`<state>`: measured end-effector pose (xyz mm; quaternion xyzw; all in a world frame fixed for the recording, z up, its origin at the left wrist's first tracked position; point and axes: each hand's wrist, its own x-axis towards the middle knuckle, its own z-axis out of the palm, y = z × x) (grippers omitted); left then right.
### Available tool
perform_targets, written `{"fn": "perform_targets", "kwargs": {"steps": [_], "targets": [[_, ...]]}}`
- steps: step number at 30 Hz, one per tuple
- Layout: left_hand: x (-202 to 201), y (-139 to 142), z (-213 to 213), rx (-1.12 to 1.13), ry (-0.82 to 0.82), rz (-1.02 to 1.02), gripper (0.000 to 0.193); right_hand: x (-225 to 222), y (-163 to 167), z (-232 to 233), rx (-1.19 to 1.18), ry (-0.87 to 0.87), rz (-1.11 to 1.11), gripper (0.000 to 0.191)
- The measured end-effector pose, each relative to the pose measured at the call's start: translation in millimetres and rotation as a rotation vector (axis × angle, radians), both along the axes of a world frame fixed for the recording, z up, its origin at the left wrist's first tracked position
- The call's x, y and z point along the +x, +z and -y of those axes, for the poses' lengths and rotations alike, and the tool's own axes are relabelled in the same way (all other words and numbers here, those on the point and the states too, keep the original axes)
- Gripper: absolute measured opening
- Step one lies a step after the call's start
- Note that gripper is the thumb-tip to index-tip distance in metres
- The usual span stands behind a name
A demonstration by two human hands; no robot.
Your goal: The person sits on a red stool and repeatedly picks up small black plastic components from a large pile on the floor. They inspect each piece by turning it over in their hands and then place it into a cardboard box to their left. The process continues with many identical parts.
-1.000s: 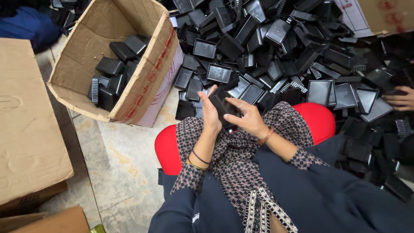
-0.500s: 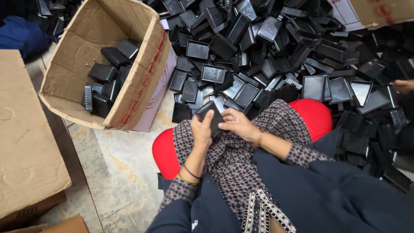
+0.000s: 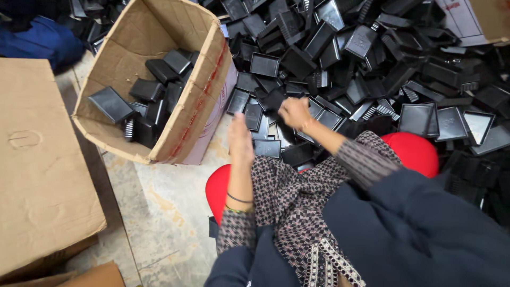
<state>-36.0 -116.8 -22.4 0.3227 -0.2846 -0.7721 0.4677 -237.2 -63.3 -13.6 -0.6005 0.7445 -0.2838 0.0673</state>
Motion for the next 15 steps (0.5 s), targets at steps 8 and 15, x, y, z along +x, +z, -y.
{"fn": "perform_targets", "kwargs": {"steps": [8, 15], "targets": [[20, 1, 15, 0.089, 0.279, -0.204, 0.059, 40, 20, 55, 0.053, 0.613, 0.158, 0.028], [62, -15, 35, 0.301, 0.269, -0.192, 0.058, 50, -3, 77, 0.313, 0.769, -0.657, 0.046]]}}
